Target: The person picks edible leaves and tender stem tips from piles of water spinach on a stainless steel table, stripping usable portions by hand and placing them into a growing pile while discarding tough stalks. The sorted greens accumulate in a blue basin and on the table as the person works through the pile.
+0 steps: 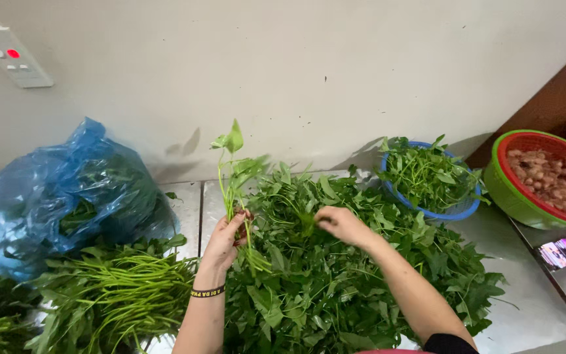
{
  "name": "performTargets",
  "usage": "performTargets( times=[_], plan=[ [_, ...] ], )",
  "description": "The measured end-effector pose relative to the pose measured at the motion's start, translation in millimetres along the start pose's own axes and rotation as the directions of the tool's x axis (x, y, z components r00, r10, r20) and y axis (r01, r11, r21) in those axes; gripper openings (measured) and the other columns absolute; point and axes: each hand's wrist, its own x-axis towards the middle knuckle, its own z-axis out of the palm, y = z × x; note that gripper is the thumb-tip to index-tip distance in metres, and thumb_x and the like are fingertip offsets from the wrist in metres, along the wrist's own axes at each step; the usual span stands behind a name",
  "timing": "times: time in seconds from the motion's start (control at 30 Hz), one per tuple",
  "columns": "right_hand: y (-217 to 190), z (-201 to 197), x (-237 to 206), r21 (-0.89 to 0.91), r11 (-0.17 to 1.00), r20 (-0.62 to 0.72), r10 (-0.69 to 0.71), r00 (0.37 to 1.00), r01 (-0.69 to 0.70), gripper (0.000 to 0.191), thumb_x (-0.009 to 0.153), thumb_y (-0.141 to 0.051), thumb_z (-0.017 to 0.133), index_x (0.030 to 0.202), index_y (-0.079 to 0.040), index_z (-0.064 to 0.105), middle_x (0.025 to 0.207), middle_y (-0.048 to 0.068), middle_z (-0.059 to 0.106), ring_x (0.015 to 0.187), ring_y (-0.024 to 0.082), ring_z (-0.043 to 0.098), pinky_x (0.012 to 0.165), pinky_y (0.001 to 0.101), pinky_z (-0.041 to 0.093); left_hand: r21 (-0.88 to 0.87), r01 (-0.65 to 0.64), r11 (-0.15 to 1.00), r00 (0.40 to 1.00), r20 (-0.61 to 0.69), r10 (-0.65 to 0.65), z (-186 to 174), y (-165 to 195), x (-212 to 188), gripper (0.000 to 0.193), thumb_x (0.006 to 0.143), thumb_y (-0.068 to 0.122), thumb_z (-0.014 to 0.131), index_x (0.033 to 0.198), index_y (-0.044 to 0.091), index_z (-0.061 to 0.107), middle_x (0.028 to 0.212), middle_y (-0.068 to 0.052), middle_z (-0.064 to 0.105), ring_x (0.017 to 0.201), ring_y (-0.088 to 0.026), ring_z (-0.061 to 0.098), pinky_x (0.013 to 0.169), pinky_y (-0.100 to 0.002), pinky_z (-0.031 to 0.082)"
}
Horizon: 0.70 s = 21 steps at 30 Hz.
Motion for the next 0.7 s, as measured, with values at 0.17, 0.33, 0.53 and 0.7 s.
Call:
performTargets(
  times=[0.17,0.33,0.53,0.7],
  plan=[
    [13,-33,-26,0.513,0.853,-0.030,0.126,0.992,-0.093,0.025,0.095,-0.015,0.065,0.119,-0.010,0.065,0.095,0.005,0.072,0.082,0.012,0.066,0.073,0.0283,0.056,0.013,0.045,0.999,0.999,0.008,-0.045,11,-3,6,0.023,0.100,0.028,0.062,0.108,0.008,0.069,0.089,0.000,0.068,0.067,-0.007,0.053,0.052,-0.024,0.038],
    [7,-70,-57,0.778,0.626,-0.112,0.225,0.968,-0.056,0.007,0.100,-0.013,0.061,0.103,-0.007,0.057,0.092,0.007,0.075,0.069,0.011,0.063,0.055,0.0241,0.043,0.015,0.042,0.999,0.999,0.011,-0.042,19,-5,7,0.020,0.101,0.027,0.062,0.109,0.009,0.067,0.091,-0.001,0.069,0.068,-0.007,0.055,0.052,-0.023,0.038],
    [-17,-101,-80,0.897,0.429,-0.227,0.242,0.944,0.105,0.009,0.105,-0.019,0.055,0.111,-0.013,0.051,0.085,0.005,0.069,0.066,0.011,0.064,0.057,0.0249,0.048,0.001,0.041,0.999,0.999,0.001,-0.041,17,-7,8,0.019,0.100,0.026,0.062,0.109,0.010,0.067,0.091,-0.001,0.070,0.070,-0.006,0.056,0.051,-0.022,0.036],
    [-32,-102,-87,0.899,0.409,-0.266,0.227,0.937,0.156,0.015,0.107,-0.024,0.053,0.116,-0.014,0.046,0.082,0.006,0.069,0.060,0.011,0.061,0.050,0.0240,0.044,0.018,0.031,0.999,0.999,0.006,-0.032,17,-7,7,0.018,0.101,0.026,0.063,0.108,0.010,0.067,0.090,-0.001,0.070,0.067,-0.006,0.054,0.051,-0.022,0.035]
  ],
)
